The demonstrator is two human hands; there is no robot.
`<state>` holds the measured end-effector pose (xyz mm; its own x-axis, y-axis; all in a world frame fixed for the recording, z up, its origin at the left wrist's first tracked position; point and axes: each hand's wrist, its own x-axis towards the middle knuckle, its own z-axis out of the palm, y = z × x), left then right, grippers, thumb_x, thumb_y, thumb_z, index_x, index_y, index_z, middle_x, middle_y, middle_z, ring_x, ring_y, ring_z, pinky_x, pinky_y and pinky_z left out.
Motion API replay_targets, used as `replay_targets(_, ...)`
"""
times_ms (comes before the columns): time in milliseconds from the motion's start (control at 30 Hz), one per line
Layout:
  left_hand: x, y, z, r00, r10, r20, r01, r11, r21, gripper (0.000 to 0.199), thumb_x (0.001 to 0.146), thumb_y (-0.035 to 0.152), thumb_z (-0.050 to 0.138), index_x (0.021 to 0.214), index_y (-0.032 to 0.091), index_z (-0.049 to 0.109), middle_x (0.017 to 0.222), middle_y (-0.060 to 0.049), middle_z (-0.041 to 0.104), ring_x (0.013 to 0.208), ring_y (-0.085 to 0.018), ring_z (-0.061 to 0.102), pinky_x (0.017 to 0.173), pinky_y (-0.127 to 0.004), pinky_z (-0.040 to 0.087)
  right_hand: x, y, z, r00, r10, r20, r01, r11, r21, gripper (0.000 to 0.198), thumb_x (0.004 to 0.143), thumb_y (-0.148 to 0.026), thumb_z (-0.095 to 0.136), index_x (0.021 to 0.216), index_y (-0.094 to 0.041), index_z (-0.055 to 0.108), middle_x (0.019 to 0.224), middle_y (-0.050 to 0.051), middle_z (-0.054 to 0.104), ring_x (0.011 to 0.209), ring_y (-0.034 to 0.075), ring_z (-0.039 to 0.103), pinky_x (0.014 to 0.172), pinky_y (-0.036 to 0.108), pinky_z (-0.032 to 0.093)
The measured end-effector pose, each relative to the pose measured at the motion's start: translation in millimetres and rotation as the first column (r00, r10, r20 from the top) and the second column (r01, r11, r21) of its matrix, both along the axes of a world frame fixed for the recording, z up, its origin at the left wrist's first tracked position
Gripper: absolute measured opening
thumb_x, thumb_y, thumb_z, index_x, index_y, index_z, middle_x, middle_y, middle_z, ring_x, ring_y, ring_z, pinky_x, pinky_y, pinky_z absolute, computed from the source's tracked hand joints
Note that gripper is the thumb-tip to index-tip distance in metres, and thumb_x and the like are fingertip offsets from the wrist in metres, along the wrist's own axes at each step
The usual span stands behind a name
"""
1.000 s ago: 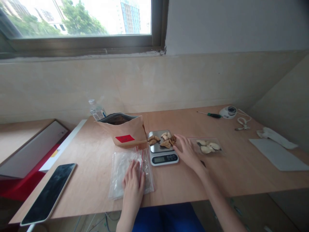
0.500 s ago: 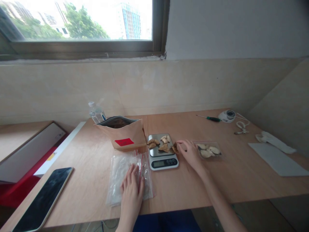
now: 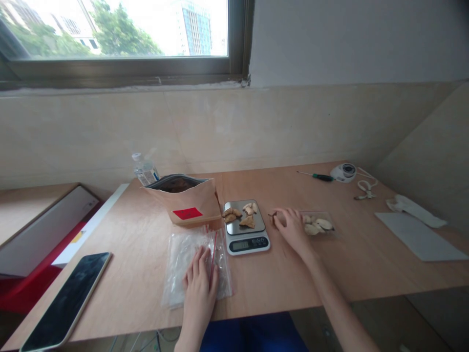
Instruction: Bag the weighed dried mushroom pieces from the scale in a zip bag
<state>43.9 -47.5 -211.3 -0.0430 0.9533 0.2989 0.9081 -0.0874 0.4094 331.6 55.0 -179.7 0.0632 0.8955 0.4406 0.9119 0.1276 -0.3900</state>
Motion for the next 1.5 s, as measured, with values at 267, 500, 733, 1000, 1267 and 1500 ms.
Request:
replay_targets(267, 1, -1, 1.0, 1.000, 0.006, -0.017, -0.006, 1.000, -0.002, 0.038, 0.093, 0.032, 0.037, 0.129, 0.020, 0.042, 0.137, -0.010, 0.046, 0.123, -0.026, 0.044, 0.096, -0.046, 0.037, 31, -25, 0, 0.994, 0.085, 0.065, -0.086, 0.996, 0.024, 0.022, 0.088, -0.029, 0.046, 0.097, -0.024, 0.065, 0.098, 0.007, 0.064, 0.094, 0.024, 0.051, 0.083, 0.037, 0.037)
replay_targets(500, 1, -1, 1.5, 0.999, 0.004, -0.034, -0.003, 1.000, 0.014, 0.038, 0.093, 0.032, 0.038, 0.128, 0.019, 0.045, 0.136, -0.011, 0.047, 0.120, -0.027, 0.046, 0.095, -0.045, 0.037, 25, -36, -14, 0.971, 0.035, 0.236, -0.030, 0.999, -0.024, 0.018, 0.087, -0.028, 0.049, 0.092, -0.026, 0.067, 0.098, 0.006, 0.061, 0.092, 0.024, 0.050, 0.077, 0.038, 0.032)
replay_targets(733, 1, -1, 4.7, 1.000, 0.005, -0.018, -0.005, 1.000, 0.002, 0.039, 0.093, 0.032, 0.037, 0.129, 0.018, 0.045, 0.136, -0.011, 0.047, 0.121, -0.026, 0.045, 0.096, -0.046, 0.036, 27, -30, -16, 0.970, 0.044, 0.238, -0.041, 0.999, -0.016, 0.018, 0.086, -0.024, 0.048, 0.090, -0.025, 0.065, 0.096, 0.006, 0.065, 0.092, 0.026, 0.049, 0.078, 0.040, 0.029)
replay_targets(1000, 2, -2, 6.5, 1.000, 0.009, -0.015, -0.009, 1.000, 0.004, 0.038, 0.092, 0.031, 0.039, 0.128, 0.019, 0.046, 0.135, -0.011, 0.049, 0.121, -0.026, 0.046, 0.096, -0.044, 0.037, -3, -28, -1, 0.996, -0.076, -0.036, 0.078, 0.996, 0.052, 0.021, 0.086, -0.036, 0.050, 0.094, -0.027, 0.066, 0.097, 0.004, 0.069, 0.087, 0.025, 0.055, 0.077, 0.037, 0.026)
replay_targets(1267, 2, -2, 7.3, 1.000, -0.003, 0.008, 0.003, 1.000, -0.008, 0.038, 0.092, 0.029, 0.039, 0.129, 0.020, 0.044, 0.136, -0.010, 0.047, 0.124, -0.026, 0.044, 0.097, -0.045, 0.036, -55, -6, 7, 0.992, -0.030, -0.119, 0.030, 1.000, -0.006, 0.019, 0.087, -0.034, 0.050, 0.095, -0.025, 0.065, 0.096, 0.004, 0.068, 0.090, 0.025, 0.055, 0.079, 0.037, 0.028)
replay_targets(1500, 3, -2, 8.4, 1.000, 0.001, 0.006, -0.001, 1.000, -0.001, 0.039, 0.092, 0.030, 0.040, 0.129, 0.019, 0.045, 0.135, -0.011, 0.048, 0.122, -0.026, 0.045, 0.096, -0.045, 0.036, -58, -10, 4, 0.977, 0.134, -0.167, -0.138, 0.990, -0.009, 0.030, 0.093, -0.038, 0.039, 0.111, -0.028, 0.060, 0.105, 0.006, 0.065, 0.098, 0.024, 0.056, 0.086, 0.039, 0.033)
